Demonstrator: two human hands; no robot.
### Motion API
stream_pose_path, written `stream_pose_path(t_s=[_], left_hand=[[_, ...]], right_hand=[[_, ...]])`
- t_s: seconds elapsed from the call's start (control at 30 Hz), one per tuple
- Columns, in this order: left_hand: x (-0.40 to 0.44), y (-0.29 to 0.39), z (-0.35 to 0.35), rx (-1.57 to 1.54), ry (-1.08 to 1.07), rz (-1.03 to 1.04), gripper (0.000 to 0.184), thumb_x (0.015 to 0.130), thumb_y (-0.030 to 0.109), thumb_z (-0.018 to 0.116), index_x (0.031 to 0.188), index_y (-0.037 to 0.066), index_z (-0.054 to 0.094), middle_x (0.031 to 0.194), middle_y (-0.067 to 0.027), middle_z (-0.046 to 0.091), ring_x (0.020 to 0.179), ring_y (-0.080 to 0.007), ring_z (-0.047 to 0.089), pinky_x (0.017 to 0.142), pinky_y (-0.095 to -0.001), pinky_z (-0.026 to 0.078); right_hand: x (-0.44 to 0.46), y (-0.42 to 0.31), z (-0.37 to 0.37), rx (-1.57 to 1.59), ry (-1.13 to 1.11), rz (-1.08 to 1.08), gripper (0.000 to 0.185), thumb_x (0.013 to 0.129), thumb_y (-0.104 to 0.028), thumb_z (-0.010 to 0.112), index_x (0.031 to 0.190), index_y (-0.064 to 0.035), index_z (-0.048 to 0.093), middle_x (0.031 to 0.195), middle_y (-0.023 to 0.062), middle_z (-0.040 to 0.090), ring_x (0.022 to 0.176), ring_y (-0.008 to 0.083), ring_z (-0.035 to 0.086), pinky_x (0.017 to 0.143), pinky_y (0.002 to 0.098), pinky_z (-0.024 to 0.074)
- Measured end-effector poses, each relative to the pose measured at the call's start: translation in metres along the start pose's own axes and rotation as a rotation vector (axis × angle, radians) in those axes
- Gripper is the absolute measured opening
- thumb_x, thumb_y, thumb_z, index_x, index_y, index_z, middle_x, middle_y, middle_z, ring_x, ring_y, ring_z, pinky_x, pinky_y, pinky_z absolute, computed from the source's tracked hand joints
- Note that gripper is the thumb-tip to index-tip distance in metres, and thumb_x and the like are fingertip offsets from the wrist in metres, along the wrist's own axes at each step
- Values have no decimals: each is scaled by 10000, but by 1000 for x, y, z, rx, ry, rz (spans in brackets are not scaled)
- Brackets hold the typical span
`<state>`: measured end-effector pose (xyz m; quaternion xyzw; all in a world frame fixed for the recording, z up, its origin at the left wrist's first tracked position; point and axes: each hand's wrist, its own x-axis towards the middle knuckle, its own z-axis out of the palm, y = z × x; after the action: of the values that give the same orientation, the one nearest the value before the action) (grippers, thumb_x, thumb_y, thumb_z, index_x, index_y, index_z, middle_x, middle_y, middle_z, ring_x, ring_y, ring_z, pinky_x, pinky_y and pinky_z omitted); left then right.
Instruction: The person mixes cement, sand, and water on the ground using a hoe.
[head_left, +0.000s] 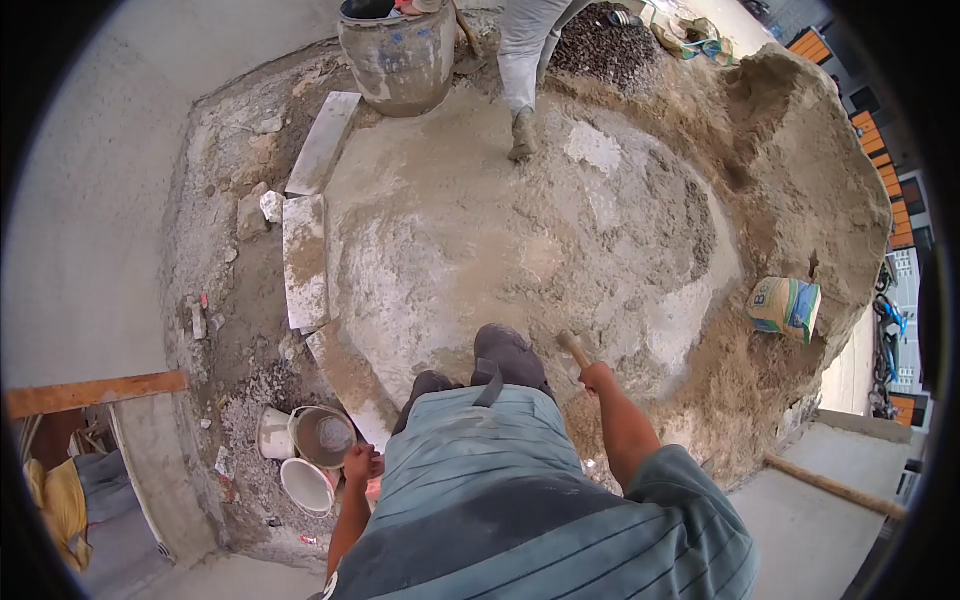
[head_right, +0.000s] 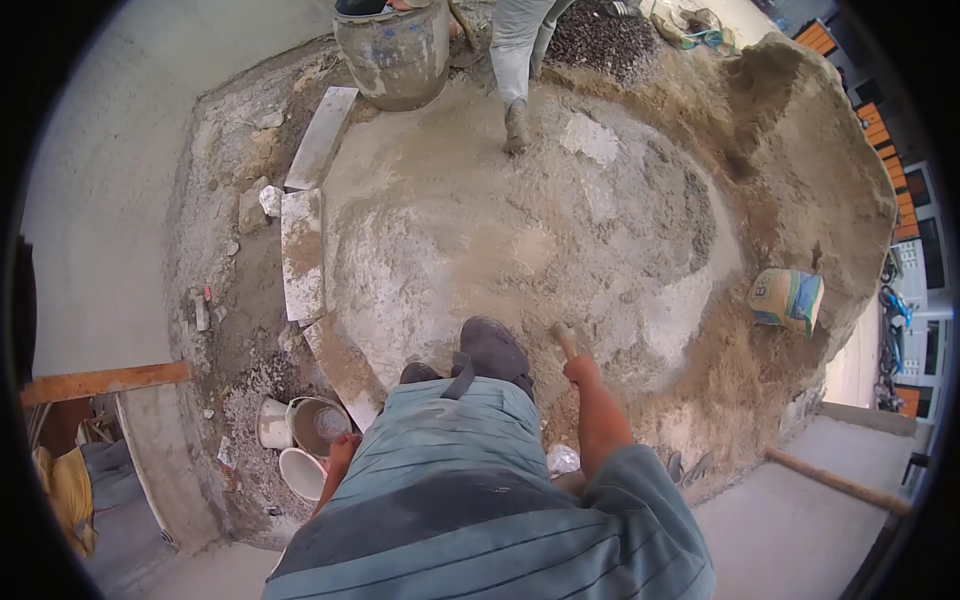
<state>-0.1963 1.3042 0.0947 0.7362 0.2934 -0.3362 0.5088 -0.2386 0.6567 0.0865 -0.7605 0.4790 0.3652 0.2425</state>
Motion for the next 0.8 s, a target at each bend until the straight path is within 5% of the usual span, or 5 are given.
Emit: stream_pose_path(t_s=[0.07,0.2,0.3,0.4,0.8], left_hand=[[-47,26,5,52,53,-54,137,920,172,586,908,52,652,769,-77,687,605,-185,642,498,-340,523],[-31,-14,-20,267,-14,430,176,927,173,561,830,62,657,732,-66,680,625,-190,642,528,-361,517],[-13,-18,-35,539,112,271,190,927,172,548,816,64,658,713,-64,676,631,-167,636,530,-319,503],[29,-5,-43,-61,-50,-42,172,920,193,566,853,68,663,747,-71,690,627,-159,637,516,-290,493],[34,79,-39,-4,90,82,192,889,229,624,995,69,633,852,-66,702,615,-144,646,487,-302,518]], right_hand=[[2,3,13,-16,15,3,278,763,-217,745,660,25,653,575,123,638,475,233,633,487,380,516],[7,-2,24,-59,57,-3,296,748,-248,764,656,16,666,582,113,651,497,227,647,526,361,532],[-1,-5,31,-103,138,-19,308,737,-274,775,635,-3,673,587,107,662,535,222,668,557,350,542],[-7,-12,29,-104,182,13,320,730,-290,783,607,-17,670,584,107,666,569,223,684,569,352,546],[27,0,57,54,74,-23,282,740,-123,786,589,14,591,505,105,565,390,217,551,380,373,402]])
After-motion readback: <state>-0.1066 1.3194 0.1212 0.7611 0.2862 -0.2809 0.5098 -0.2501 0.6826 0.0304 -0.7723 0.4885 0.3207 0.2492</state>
